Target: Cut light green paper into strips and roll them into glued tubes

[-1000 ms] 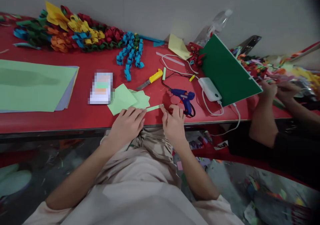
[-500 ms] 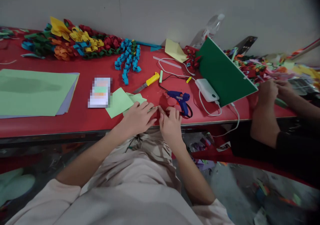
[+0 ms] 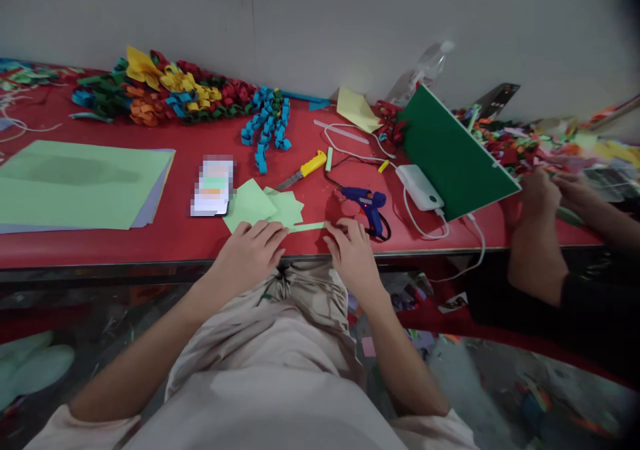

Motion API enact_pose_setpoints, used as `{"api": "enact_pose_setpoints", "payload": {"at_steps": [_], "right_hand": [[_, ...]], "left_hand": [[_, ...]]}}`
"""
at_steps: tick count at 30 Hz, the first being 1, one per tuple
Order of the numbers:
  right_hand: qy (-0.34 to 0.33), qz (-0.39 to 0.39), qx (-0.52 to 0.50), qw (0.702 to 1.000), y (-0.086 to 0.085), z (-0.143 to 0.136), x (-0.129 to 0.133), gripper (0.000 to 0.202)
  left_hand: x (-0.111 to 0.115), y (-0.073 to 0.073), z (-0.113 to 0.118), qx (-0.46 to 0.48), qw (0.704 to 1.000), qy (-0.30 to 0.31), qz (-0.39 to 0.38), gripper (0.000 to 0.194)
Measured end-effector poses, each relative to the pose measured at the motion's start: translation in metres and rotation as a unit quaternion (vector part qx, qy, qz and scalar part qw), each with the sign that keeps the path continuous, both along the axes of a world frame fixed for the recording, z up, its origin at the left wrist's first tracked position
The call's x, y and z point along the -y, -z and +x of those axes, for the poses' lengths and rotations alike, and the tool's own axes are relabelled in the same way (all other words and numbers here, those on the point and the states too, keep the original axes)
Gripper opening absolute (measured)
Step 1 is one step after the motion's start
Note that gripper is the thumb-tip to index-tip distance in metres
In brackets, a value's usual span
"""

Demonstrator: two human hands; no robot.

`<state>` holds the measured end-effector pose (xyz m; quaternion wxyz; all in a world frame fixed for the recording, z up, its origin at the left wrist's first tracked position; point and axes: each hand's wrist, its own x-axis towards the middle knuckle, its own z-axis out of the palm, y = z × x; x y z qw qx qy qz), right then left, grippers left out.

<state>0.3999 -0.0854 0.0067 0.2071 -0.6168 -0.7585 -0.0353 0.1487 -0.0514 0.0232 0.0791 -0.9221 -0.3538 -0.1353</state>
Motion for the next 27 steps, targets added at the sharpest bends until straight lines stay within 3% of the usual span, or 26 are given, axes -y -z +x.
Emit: {"api": "enact_pose_setpoints", "payload": {"at_steps": [4, 9, 12, 17, 19, 21, 24, 25, 27], "right_hand": [[-0.073, 0.026, -0.024, 0.997, 0.008, 0.010, 0.016, 0.021], [-0.116, 0.050, -0.042, 0.991, 0.016, 0.016, 0.025, 0.021], [-0.107, 0.079, -0.122, 0.984, 0.009, 0.016, 0.016, 0.024], [-0.109, -0.006, -0.218, 0.970, -0.016, 0.013, 0.000, 0.020], [-0.059, 0.030, -0.216, 0.974, -0.026, 0.009, -0.005, 0.014], [0.030, 0.121, -0.208, 0.970, -0.033, 0.001, -0.015, 0.013], [0.148, 0.255, -0.190, 0.937, -0.038, -0.014, -0.048, 0.025], [0.167, 0.277, -0.180, 0.929, -0.038, -0.018, -0.061, 0.029], [0.168, 0.249, -0.142, 0.943, -0.036, -0.027, -0.085, 0.038]], "left_hand": [[-0.002, 0.007, -0.003, 0.044, 0.999, -0.027, -0.016, 0.036], [-0.001, 0.011, -0.008, 0.093, 0.995, -0.030, -0.034, 0.047], [-0.001, 0.012, -0.012, 0.117, 0.992, -0.034, -0.036, 0.046], [0.002, 0.013, -0.017, 0.100, 0.995, -0.016, -0.024, 0.035], [0.003, 0.013, -0.017, 0.127, 0.992, -0.011, -0.026, 0.029], [0.003, 0.014, -0.017, 0.178, 0.984, -0.016, -0.023, 0.016], [0.002, 0.012, -0.014, 0.229, 0.973, -0.031, -0.019, 0.013], [0.001, 0.010, -0.012, 0.228, 0.973, -0.036, -0.025, 0.014], [-0.001, 0.007, -0.006, 0.203, 0.977, -0.049, -0.041, 0.017]]}}
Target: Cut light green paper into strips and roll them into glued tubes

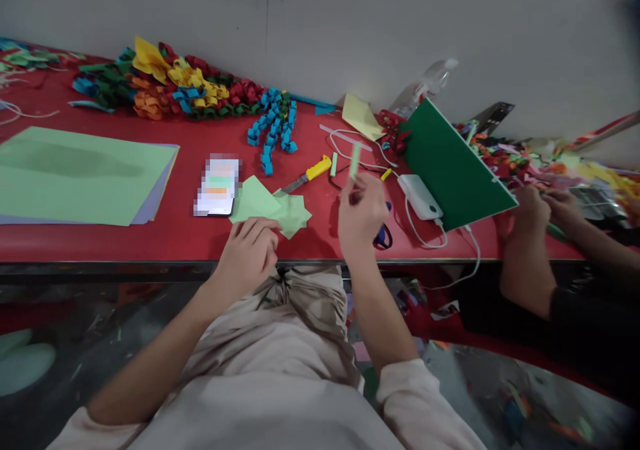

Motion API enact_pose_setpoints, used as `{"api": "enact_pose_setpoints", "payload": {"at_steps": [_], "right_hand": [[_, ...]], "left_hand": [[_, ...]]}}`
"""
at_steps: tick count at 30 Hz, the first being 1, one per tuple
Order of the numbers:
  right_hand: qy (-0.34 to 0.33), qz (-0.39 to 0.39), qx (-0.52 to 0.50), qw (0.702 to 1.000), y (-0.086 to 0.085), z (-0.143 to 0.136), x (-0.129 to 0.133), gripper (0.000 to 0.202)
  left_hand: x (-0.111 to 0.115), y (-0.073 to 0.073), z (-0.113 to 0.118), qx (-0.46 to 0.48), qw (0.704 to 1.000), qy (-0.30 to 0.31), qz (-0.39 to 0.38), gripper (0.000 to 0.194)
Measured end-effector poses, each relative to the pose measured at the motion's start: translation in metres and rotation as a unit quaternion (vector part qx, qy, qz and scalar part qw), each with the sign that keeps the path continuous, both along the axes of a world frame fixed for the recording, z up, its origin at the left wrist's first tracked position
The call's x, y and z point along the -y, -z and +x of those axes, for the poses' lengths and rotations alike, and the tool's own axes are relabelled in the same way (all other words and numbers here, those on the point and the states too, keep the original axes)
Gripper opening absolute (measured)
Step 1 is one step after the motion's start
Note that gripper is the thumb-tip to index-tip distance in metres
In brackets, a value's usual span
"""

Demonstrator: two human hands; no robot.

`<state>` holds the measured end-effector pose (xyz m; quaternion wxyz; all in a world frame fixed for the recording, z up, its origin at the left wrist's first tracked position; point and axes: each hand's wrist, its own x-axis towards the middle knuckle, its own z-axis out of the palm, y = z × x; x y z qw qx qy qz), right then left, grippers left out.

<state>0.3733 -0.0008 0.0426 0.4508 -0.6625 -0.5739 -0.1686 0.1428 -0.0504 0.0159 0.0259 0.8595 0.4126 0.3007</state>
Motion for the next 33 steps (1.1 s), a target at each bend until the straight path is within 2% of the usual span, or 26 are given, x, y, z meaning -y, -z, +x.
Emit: {"api": "enact_pose_setpoints", "payload": {"at_steps": [2, 4, 7, 10, 12, 14, 16, 18, 21, 23, 25, 27, 29, 31, 33], "right_hand": [[0.007, -0.103, 0.039, 0.994, 0.005, -0.007, -0.010, 0.043], [-0.007, -0.160, 0.063, 0.985, 0.013, -0.012, -0.004, 0.043], [-0.082, -0.158, 0.058, 0.982, 0.027, -0.014, 0.023, 0.035], [-0.170, -0.146, -0.002, 0.974, 0.036, -0.007, 0.046, 0.031], [-0.208, -0.137, -0.063, 0.966, 0.034, -0.002, 0.053, 0.031], [-0.255, -0.129, -0.114, 0.951, 0.027, 0.002, 0.055, 0.034], [-0.329, -0.140, -0.136, 0.924, 0.018, 0.001, 0.053, 0.033], [-0.374, -0.168, -0.150, 0.900, 0.013, -0.003, 0.048, 0.033], [-0.328, -0.215, -0.234, 0.890, 0.015, -0.009, 0.036, 0.028], [-0.289, -0.221, -0.311, 0.878, 0.020, -0.009, 0.030, 0.030], [-0.270, -0.209, -0.355, 0.870, 0.026, -0.004, 0.027, 0.030], [-0.259, -0.189, -0.376, 0.869, 0.030, 0.003, 0.027, 0.030], [-0.257, -0.185, -0.393, 0.863, 0.032, 0.010, 0.030, 0.031], [-0.267, -0.194, -0.396, 0.857, 0.031, 0.015, 0.034, 0.031], [-0.298, -0.223, -0.365, 0.854, 0.025, 0.017, 0.038, 0.030]], "left_hand": [[-0.001, -0.001, 0.006, -0.041, 0.999, 0.004, -0.007, 0.025], [0.000, 0.000, 0.010, -0.077, 0.997, 0.020, 0.003, 0.034], [0.006, 0.005, 0.008, -0.101, 0.992, 0.065, 0.024, 0.042], [0.013, 0.010, -0.001, -0.080, 0.991, 0.095, 0.045, 0.030], [0.015, 0.008, -0.005, -0.019, 0.995, 0.081, 0.061, 0.028], [0.014, 0.001, -0.004, 0.087, 0.994, 0.048, 0.048, 0.024], [0.010, -0.008, 0.002, 0.208, 0.978, 0.000, -0.002, 0.016], [0.001, -0.015, 0.011, 0.306, 0.949, -0.058, -0.057, 0.009], [-0.017, -0.018, 0.024, 0.403, 0.898, -0.129, -0.120, 0.016], [-0.028, -0.015, 0.026, 0.447, 0.867, -0.149, -0.161, 0.022], [-0.038, -0.009, 0.023, 0.465, 0.852, -0.154, -0.185, 0.024], [-0.044, -0.004, 0.017, 0.449, 0.859, -0.157, -0.191, 0.024], [-0.048, 0.000, 0.010, 0.394, 0.886, -0.159, -0.186, 0.028], [-0.048, 0.001, 0.006, 0.316, 0.923, -0.168, -0.144, 0.035], [-0.046, -0.002, 0.007, 0.265, 0.947, -0.166, -0.078, 0.038]]}}
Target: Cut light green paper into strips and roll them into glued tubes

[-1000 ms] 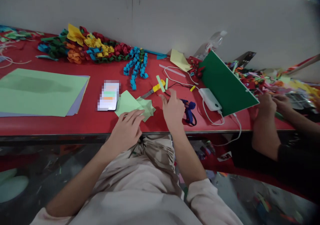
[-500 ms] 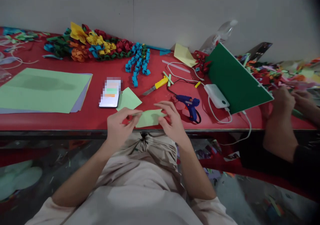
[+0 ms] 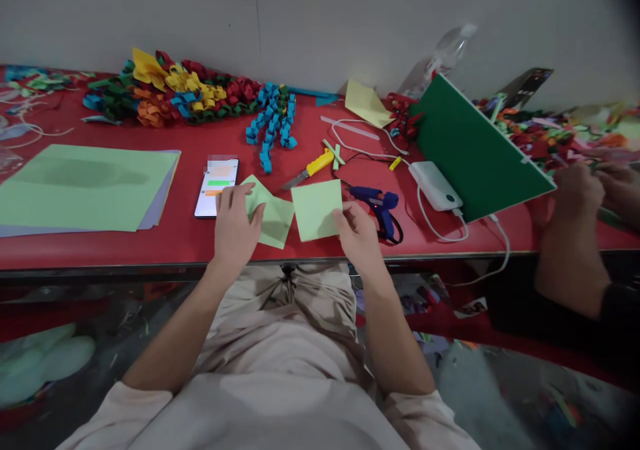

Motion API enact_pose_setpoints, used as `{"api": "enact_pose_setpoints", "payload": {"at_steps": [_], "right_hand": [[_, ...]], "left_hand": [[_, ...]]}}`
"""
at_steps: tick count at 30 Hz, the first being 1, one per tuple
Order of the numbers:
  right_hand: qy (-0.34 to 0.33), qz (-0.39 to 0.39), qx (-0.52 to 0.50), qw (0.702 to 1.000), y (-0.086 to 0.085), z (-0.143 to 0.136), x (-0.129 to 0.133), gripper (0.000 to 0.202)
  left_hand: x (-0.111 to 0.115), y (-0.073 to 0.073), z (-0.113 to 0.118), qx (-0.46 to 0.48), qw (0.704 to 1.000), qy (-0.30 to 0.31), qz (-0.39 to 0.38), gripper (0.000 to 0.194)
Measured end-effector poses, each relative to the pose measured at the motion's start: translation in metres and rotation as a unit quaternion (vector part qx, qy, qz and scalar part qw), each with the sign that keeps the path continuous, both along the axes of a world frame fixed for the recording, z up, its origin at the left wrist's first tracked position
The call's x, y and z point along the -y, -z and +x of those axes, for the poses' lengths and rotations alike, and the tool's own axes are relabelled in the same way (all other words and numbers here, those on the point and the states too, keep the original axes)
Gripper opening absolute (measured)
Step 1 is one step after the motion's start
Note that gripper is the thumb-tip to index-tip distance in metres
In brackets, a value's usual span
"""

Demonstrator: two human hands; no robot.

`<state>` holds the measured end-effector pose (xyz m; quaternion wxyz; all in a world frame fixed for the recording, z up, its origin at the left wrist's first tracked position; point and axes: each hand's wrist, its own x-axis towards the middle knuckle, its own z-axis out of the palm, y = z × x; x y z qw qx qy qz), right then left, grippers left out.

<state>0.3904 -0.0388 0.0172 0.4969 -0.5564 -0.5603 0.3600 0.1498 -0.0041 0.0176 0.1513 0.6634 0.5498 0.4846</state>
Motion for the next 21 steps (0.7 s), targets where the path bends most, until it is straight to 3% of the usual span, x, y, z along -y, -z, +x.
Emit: {"api": "enact_pose_setpoints", "payload": {"at_steps": [2, 4, 6, 9, 14, 19, 21], "right_hand": [[-0.077, -0.004, 0.054, 0.996, -0.011, 0.001, 0.003, 0.027], [-0.142, -0.002, 0.114, 0.983, -0.023, 0.000, 0.003, 0.024], [-0.158, 0.004, 0.145, 0.977, -0.032, -0.003, 0.000, 0.023], [-0.125, 0.003, 0.087, 0.988, -0.032, -0.009, -0.007, 0.031], [-0.068, -0.034, -0.050, 0.996, -0.007, -0.022, -0.011, 0.032], [-0.072, -0.008, -0.021, 0.997, 0.001, -0.022, -0.003, 0.024], [-0.082, -0.005, -0.005, 0.997, -0.001, -0.019, 0.001, 0.026]], "left_hand": [[0.004, -0.006, 0.004, 0.014, 0.999, 0.050, 0.012, 0.042], [0.008, -0.013, 0.009, 0.071, 0.984, 0.149, -0.062, 0.046], [0.010, -0.018, 0.013, 0.115, 0.958, 0.213, -0.156, 0.044], [0.009, -0.018, 0.017, 0.169, 0.943, 0.196, -0.209, 0.032], [0.007, -0.009, 0.016, 0.224, 0.937, 0.161, -0.215, 0.016], [0.008, -0.007, 0.010, 0.186, 0.927, 0.225, -0.237, 0.005], [0.008, -0.007, 0.010, 0.177, 0.932, 0.217, -0.230, 0.012]]}}
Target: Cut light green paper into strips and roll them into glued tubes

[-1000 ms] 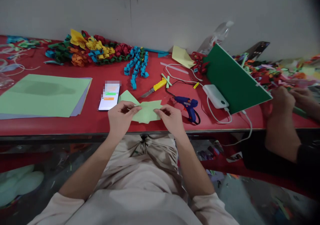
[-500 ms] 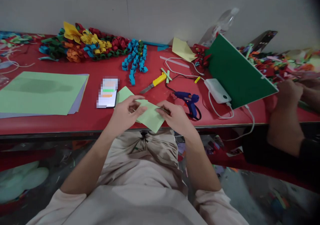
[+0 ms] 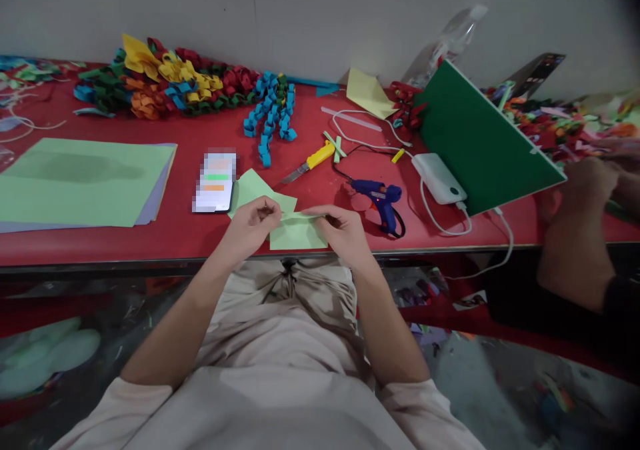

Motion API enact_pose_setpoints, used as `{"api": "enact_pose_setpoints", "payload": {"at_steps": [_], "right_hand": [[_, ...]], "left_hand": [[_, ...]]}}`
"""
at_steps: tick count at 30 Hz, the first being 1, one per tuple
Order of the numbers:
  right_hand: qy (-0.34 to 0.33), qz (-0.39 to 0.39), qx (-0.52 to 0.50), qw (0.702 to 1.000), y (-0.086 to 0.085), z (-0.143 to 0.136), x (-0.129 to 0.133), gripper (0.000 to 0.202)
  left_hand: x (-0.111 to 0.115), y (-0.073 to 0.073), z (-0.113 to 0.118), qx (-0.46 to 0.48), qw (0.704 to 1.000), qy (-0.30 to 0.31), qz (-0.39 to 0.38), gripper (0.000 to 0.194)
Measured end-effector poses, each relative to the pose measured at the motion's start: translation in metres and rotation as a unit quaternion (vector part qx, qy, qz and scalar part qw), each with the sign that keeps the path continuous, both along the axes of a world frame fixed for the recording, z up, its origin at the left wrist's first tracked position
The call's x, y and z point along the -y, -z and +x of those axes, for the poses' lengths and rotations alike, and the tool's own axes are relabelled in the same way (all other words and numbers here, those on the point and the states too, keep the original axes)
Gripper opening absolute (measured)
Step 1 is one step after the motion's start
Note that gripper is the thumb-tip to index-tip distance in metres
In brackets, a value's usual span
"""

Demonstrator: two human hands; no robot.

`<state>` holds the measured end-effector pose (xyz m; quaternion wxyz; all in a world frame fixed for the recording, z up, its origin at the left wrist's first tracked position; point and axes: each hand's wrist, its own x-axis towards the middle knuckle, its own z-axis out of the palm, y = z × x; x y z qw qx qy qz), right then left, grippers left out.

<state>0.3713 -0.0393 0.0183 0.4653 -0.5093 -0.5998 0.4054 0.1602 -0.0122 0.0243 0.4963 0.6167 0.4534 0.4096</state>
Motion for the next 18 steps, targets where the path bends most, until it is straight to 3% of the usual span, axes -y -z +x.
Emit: {"api": "enact_pose_setpoints", "payload": {"at_steps": [5, 13, 18], "right_hand": [[-0.046, -0.018, 0.001, 0.999, -0.004, 0.002, 0.002, 0.032], [0.001, 0.001, -0.024, 1.000, 0.014, -0.003, -0.009, 0.027], [0.007, 0.000, -0.005, 1.000, 0.011, -0.003, -0.007, 0.029]], "left_hand": [[0.000, 0.005, 0.004, -0.058, 0.997, -0.045, 0.022, 0.024], [0.001, 0.011, 0.002, -0.059, 0.997, -0.036, 0.033, 0.030], [0.001, 0.009, 0.002, -0.061, 0.997, -0.031, 0.026, 0.029]]}}
